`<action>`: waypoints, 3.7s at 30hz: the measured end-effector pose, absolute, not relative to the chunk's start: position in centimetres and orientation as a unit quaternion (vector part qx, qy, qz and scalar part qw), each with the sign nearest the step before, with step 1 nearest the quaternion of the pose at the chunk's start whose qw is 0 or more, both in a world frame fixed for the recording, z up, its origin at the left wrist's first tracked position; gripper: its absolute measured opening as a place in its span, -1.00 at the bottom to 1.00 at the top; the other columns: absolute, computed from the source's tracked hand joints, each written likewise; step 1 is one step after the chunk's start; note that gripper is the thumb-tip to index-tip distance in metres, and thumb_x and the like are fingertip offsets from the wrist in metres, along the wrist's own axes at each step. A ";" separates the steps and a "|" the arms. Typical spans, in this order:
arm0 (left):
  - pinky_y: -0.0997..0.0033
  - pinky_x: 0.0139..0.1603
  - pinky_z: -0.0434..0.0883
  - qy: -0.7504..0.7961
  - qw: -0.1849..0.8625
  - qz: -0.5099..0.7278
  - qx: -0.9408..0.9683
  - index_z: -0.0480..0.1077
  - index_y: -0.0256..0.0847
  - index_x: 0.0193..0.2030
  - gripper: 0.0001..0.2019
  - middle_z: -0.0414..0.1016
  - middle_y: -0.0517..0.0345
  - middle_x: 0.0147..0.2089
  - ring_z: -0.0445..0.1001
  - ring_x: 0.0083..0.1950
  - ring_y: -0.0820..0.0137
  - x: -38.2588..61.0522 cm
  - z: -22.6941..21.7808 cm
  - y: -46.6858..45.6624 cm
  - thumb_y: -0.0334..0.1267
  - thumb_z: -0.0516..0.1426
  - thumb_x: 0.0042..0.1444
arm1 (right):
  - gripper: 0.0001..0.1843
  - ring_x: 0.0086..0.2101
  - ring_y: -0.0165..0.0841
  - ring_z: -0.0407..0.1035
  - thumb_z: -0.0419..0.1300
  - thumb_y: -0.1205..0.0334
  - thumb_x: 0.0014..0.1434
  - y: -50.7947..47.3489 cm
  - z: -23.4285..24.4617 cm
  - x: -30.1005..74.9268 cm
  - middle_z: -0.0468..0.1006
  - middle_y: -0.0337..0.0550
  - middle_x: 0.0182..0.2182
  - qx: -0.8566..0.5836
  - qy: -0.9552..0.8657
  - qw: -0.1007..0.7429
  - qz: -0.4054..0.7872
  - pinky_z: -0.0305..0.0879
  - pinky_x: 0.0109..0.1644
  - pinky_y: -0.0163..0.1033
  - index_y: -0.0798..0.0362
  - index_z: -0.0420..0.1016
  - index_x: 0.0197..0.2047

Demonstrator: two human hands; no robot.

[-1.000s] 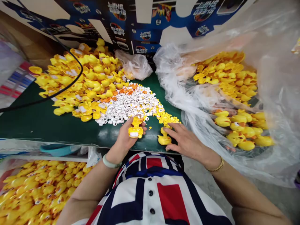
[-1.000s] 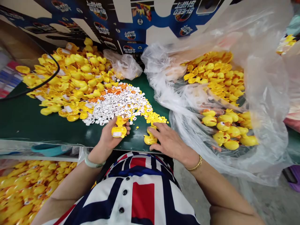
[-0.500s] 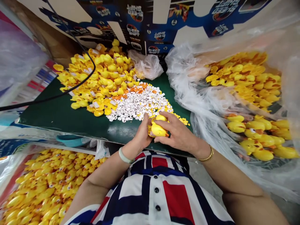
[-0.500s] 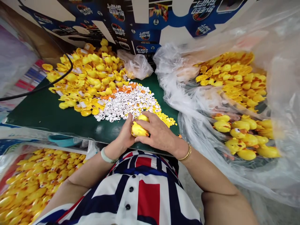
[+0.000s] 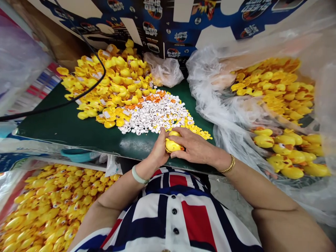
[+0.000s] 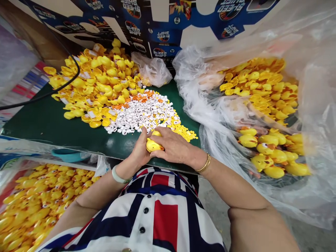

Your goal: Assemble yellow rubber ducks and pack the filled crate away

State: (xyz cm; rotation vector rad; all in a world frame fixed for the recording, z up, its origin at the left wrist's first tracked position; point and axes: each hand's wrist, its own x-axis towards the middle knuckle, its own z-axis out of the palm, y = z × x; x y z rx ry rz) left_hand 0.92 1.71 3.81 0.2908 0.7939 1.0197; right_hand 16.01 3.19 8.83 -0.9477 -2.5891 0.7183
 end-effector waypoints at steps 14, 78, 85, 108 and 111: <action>0.45 -0.11 0.46 0.300 0.814 0.466 0.177 0.49 -0.26 -0.08 -0.65 0.56 0.08 -0.16 0.54 -0.16 0.38 -0.2 3.6 1.0 -0.08 0.30 0.08 | -0.33 0.28 0.02 0.09 0.17 -0.06 0.26 1.7 6.9 15.5 0.19 0.20 0.28 -0.345 -0.895 0.190 0.210 0.19 0.29 0.22 0.09 0.18 0.31; -0.15 -0.10 0.42 0.933 0.092 0.186 0.295 0.47 -0.10 -0.12 -0.44 0.52 0.04 -0.22 0.48 -0.12 -0.07 -29.0 2.5 -12.1 0.11 0.36 -0.28 | -0.72 -0.20 -0.21 0.42 0.03 0.08 0.39 3.7 2.5 12.8 0.56 -0.05 -0.25 -0.473 -0.855 0.178 0.116 0.29 -0.17 -0.16 0.05 0.50 -0.15; 0.09 0.08 0.39 0.866 -0.004 0.289 0.408 0.42 -0.19 0.01 -0.57 0.46 -0.03 -0.03 0.46 -0.05 0.14 -29.9 2.2 -10.3 0.02 0.15 0.08 | -0.72 -0.27 -0.18 0.44 0.09 0.04 0.35 5.0 1.0 12.3 0.56 -0.04 -0.33 -0.506 -0.857 0.087 0.035 0.20 -0.27 -0.17 0.06 0.43 -0.27; 0.15 0.14 0.38 0.642 0.102 0.499 0.573 0.38 -0.23 0.18 -0.39 0.48 -0.04 0.04 0.47 0.04 0.17 -21.8 4.5 9.0 -0.09 0.32 -0.03 | -0.74 -0.34 -0.31 0.49 0.05 0.09 0.28 5.7 2.3 14.7 0.59 -0.19 -0.32 -0.512 -0.721 0.285 0.370 0.45 -0.24 -0.16 -0.03 0.50 -0.12; 0.20 0.11 0.42 0.570 0.213 0.609 0.509 0.38 -0.21 0.14 -0.41 0.49 0.00 0.00 0.48 0.02 0.24 -19.3 4.4 8.7 -0.10 0.33 -0.04 | -0.67 -0.54 -0.37 0.41 0.06 -0.07 0.26 7.7 3.6 15.9 0.49 -0.27 -0.50 -0.531 -0.633 0.297 0.478 0.39 -0.47 -0.27 0.01 0.45 -0.19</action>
